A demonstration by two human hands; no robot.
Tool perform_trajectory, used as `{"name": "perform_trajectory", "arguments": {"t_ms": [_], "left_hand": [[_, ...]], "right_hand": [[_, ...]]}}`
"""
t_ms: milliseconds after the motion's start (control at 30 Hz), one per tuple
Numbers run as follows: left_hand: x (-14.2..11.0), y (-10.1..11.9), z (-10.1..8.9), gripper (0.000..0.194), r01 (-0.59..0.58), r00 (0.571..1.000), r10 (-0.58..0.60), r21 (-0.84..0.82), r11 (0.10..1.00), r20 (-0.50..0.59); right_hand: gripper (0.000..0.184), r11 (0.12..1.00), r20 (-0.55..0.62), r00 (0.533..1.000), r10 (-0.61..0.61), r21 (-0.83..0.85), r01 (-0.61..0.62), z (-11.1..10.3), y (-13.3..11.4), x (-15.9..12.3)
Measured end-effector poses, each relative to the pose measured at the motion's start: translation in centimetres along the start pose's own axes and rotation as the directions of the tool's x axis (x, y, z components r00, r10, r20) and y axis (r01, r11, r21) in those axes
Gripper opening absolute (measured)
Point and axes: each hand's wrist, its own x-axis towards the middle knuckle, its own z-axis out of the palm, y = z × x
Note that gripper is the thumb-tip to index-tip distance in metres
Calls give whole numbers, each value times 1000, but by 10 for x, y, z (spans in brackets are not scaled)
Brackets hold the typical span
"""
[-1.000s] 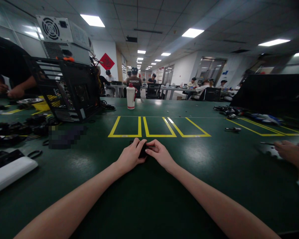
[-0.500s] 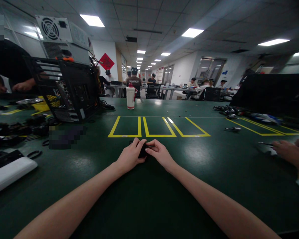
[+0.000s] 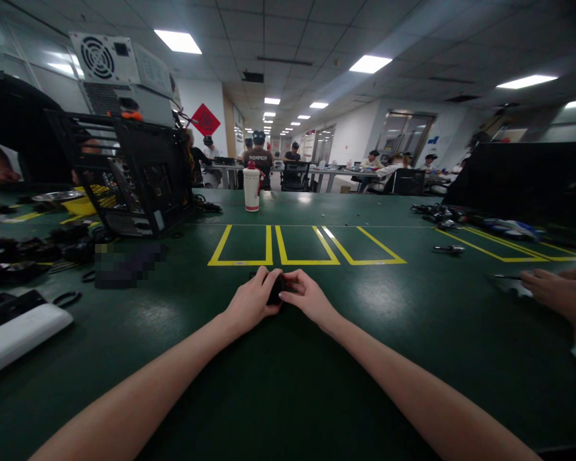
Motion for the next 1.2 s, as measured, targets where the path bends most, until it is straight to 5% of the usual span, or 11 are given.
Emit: {"name": "perform_trajectory", "arguments": {"t_ms": [200, 333, 500, 700, 933, 1200], "left_hand": [[1, 1, 1, 58, 7, 1000, -7, 5, 1000, -3], [0, 0, 0, 60, 1, 1000, -1, 3, 1000, -1], [0, 0, -1, 61, 6, 1000, -6, 6, 1000, 11], [0, 1, 0, 60, 17, 1000, -17, 6, 1000, 15], [0, 0, -1, 60, 14, 1000, -14, -13, 1000, 13], [1, 3, -3, 58, 17, 1000, -17, -17, 1000, 22]], "right_hand": [[18, 997, -48, 996, -71, -1, 71, 2, 4, 1], [31, 999, -90, 996, 6, -33, -9, -2, 6, 3], [31, 1000, 1, 1000, 26, -3, -26, -2, 2, 1], [23, 999, -23, 1000, -17, 36, 18, 2, 0, -1], [35, 996, 0, 996, 84, 1, -84, -3, -1, 1], [23, 996, 26, 1000, -16, 92, 13, 0, 1, 2]]}}
